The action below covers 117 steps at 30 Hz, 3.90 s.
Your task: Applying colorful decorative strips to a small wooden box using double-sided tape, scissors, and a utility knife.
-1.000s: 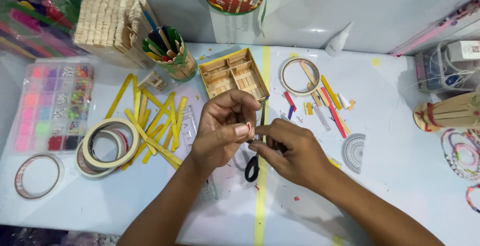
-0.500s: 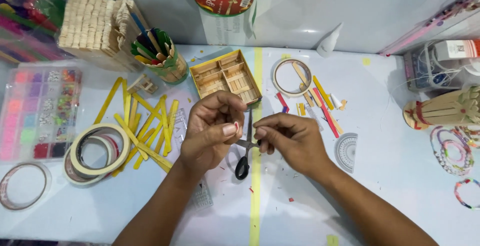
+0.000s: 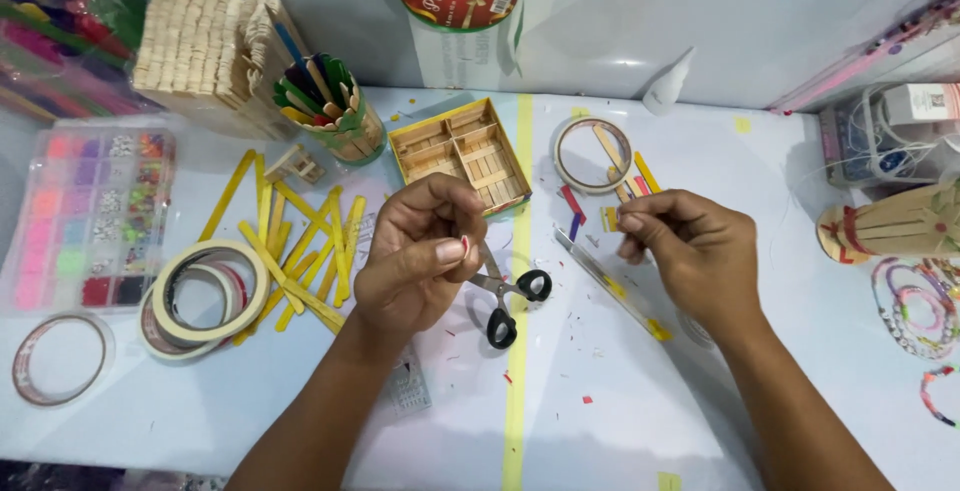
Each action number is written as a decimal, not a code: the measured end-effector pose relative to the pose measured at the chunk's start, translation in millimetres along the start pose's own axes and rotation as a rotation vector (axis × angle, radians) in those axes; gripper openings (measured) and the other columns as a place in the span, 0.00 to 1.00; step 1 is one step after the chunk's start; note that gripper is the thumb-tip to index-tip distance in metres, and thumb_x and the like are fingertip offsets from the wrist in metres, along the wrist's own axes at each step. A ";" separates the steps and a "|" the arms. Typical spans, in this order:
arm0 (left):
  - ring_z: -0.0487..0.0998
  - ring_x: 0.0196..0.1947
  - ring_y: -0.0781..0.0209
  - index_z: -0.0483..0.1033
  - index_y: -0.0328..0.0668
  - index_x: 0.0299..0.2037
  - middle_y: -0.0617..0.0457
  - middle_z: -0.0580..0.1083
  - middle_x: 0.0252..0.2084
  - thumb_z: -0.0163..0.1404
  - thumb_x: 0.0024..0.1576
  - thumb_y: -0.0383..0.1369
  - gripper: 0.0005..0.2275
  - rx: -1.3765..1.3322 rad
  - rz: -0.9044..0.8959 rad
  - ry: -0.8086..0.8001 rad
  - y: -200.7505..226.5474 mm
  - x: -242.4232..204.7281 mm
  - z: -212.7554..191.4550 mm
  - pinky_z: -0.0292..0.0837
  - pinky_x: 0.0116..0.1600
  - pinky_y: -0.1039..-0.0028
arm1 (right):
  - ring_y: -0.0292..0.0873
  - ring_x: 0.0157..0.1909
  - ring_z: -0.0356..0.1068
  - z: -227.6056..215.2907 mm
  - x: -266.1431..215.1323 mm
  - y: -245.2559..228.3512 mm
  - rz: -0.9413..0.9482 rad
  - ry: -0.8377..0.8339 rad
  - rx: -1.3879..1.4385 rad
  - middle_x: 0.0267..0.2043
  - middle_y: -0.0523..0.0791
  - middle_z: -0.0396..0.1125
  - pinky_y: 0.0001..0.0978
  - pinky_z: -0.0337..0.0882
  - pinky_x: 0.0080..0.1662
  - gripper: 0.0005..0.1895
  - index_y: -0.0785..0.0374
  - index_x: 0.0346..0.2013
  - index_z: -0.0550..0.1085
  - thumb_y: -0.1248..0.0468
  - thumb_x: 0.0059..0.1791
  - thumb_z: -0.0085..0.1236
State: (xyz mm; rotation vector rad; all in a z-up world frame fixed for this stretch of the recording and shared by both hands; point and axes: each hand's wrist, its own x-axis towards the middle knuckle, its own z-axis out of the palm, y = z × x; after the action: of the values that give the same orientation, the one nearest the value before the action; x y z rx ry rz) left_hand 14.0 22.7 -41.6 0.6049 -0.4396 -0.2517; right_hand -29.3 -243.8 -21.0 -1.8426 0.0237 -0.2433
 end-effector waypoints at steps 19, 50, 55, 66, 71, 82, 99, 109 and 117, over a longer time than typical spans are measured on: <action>0.61 0.22 0.73 0.70 0.23 0.49 0.43 0.69 0.25 0.53 0.49 0.24 0.17 -0.104 -0.053 -0.020 -0.9 -4.6 -1.7 0.55 0.22 0.87 | 0.44 0.28 0.72 -22.3 -4.2 23.6 0.078 -0.036 -0.438 0.26 0.54 0.73 0.35 0.74 0.36 0.01 0.71 0.36 0.79 0.74 0.50 0.62; 0.58 0.22 0.71 0.74 0.33 0.51 0.52 0.69 0.31 0.53 0.55 0.26 0.14 -0.080 -0.116 -0.014 3.0 -3.6 15.8 0.46 0.25 0.83 | 0.38 0.41 0.70 -21.3 -5.6 29.5 0.064 0.063 -0.428 0.38 0.44 0.73 0.27 0.70 0.46 0.02 0.65 0.39 0.80 0.71 0.53 0.61; 0.60 0.23 0.71 0.74 0.32 0.53 0.49 0.73 0.33 0.54 0.56 0.25 0.15 -0.074 -0.109 -0.022 0.4 -3.4 16.4 0.48 0.25 0.83 | 0.36 0.39 0.72 -15.4 -7.7 18.0 0.171 0.157 -0.306 0.39 0.44 0.74 0.22 0.72 0.46 0.05 0.65 0.40 0.81 0.74 0.51 0.62; 0.59 0.24 0.72 0.72 0.33 0.55 0.52 0.72 0.34 0.55 0.55 0.26 0.17 0.043 -0.089 -0.042 -2.6 -5.4 22.6 0.49 0.25 0.83 | 0.37 0.41 0.73 -22.2 -9.5 31.2 0.095 0.112 -0.520 0.41 0.41 0.77 0.27 0.71 0.48 0.04 0.61 0.39 0.81 0.70 0.50 0.63; 0.62 0.22 0.73 0.71 0.28 0.55 0.47 0.72 0.30 0.55 0.52 0.26 0.19 0.043 -0.059 -0.032 -13.4 -2.8 17.2 0.53 0.22 0.84 | 0.45 0.36 0.74 -18.5 -8.5 15.8 0.132 0.097 -0.524 0.33 0.50 0.76 0.35 0.73 0.41 0.04 0.65 0.38 0.82 0.71 0.48 0.65; 0.61 0.20 0.74 0.69 0.25 0.55 0.43 0.69 0.26 0.54 0.49 0.25 0.22 -0.045 -0.031 -0.021 -22.0 -4.1 6.2 0.53 0.19 0.87 | 0.44 0.33 0.75 -23.2 -8.7 27.3 -0.021 0.112 -0.435 0.29 0.51 0.74 0.36 0.76 0.40 0.02 0.65 0.34 0.81 0.71 0.49 0.68; 0.55 0.14 0.71 0.70 0.37 0.53 0.48 0.66 0.21 0.52 0.46 0.21 0.22 -0.283 0.004 -0.362 65.2 0.7 -16.6 0.51 0.21 0.82 | 0.41 0.30 0.71 -27.1 -3.5 44.9 0.010 0.090 -0.322 0.27 0.53 0.73 0.35 0.75 0.37 0.03 0.70 0.38 0.80 0.74 0.51 0.61; 0.55 0.12 0.72 0.72 0.35 0.52 0.47 0.70 0.19 0.53 0.44 0.23 0.22 -0.242 -0.030 -0.421 58.1 0.7 -14.9 0.50 0.19 0.83 | 0.44 0.35 0.74 -30.6 -5.6 50.6 0.025 0.103 -0.412 0.31 0.53 0.74 0.37 0.75 0.40 0.02 0.68 0.38 0.81 0.72 0.51 0.64; 0.57 0.13 0.72 0.72 0.34 0.53 0.47 0.70 0.20 0.53 0.44 0.22 0.22 -0.241 -0.024 -0.422 60.3 -0.1 -16.3 0.52 0.20 0.83 | 0.41 0.38 0.74 -27.3 -1.9 41.8 -0.014 0.101 -0.421 0.33 0.49 0.75 0.33 0.73 0.45 0.06 0.61 0.39 0.83 0.73 0.51 0.64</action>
State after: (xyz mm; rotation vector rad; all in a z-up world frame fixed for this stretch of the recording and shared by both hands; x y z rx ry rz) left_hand 27.5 78.8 -17.7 0.3180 -0.7959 -0.4516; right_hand -31.4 -281.3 -53.9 -2.2474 0.1411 -0.3620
